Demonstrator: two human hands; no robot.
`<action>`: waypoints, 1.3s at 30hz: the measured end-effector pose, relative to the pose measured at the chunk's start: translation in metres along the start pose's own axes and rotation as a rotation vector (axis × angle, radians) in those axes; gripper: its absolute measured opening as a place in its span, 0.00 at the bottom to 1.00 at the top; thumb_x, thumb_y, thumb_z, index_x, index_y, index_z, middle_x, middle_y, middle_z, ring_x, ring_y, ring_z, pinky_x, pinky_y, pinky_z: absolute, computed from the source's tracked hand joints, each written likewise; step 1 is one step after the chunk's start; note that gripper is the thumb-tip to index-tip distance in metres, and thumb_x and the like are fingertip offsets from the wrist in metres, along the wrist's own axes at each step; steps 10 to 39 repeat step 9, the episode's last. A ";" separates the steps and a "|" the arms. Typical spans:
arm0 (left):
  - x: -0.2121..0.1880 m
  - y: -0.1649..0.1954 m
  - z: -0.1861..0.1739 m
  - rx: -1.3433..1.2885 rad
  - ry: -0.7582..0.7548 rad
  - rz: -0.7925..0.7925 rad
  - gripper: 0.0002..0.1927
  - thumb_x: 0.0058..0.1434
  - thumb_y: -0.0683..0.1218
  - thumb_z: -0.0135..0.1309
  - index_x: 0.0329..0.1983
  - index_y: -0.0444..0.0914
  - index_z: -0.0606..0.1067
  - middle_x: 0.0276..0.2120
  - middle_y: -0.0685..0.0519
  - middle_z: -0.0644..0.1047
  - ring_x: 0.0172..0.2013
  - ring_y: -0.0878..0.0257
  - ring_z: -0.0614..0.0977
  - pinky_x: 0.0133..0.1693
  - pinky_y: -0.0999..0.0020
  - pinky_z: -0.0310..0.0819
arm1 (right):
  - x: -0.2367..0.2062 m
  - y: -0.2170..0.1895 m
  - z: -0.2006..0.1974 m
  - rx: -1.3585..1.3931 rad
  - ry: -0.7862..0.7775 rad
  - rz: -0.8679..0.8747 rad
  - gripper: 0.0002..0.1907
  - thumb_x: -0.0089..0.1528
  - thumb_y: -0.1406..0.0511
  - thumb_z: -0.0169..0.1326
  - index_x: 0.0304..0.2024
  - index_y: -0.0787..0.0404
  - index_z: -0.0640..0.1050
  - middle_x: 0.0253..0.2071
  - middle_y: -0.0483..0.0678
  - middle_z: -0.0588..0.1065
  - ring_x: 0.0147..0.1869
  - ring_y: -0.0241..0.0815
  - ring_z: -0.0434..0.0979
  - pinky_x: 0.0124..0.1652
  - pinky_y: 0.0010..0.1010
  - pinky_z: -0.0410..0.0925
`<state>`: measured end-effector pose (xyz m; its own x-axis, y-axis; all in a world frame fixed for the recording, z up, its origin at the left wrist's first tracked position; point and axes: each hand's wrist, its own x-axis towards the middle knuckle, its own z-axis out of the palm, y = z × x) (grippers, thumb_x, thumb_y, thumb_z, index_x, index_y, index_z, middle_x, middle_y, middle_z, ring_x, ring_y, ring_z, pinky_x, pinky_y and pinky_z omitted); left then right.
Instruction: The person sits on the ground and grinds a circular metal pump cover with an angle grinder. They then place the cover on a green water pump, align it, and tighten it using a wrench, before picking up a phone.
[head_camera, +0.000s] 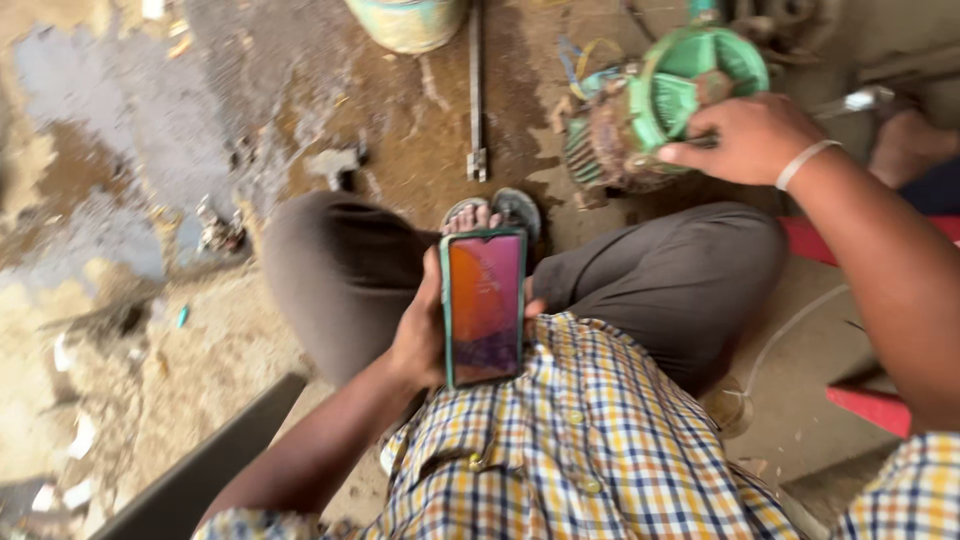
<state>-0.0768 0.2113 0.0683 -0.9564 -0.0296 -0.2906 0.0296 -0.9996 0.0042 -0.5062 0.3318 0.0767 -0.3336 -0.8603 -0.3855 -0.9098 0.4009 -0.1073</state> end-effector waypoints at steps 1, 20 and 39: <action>-0.008 -0.003 -0.003 0.039 0.012 -0.002 0.50 0.69 0.76 0.33 0.77 0.34 0.59 0.66 0.41 0.68 0.61 0.46 0.76 0.62 0.47 0.71 | 0.001 -0.001 0.001 -0.021 -0.022 -0.002 0.32 0.59 0.35 0.55 0.41 0.52 0.84 0.36 0.56 0.81 0.42 0.61 0.81 0.49 0.52 0.71; -0.030 0.015 0.019 0.587 0.118 0.256 0.43 0.61 0.40 0.55 0.79 0.43 0.53 0.68 0.42 0.66 0.64 0.41 0.71 0.56 0.34 0.70 | 0.023 -0.014 -0.024 -0.083 -0.117 -0.014 0.31 0.51 0.38 0.62 0.33 0.56 0.77 0.30 0.50 0.81 0.41 0.56 0.81 0.52 0.49 0.67; -0.030 0.015 0.019 0.587 0.118 0.256 0.43 0.61 0.40 0.55 0.79 0.43 0.53 0.68 0.42 0.66 0.64 0.41 0.71 0.56 0.34 0.70 | 0.023 -0.014 -0.024 -0.083 -0.117 -0.014 0.31 0.51 0.38 0.62 0.33 0.56 0.77 0.30 0.50 0.81 0.41 0.56 0.81 0.52 0.49 0.67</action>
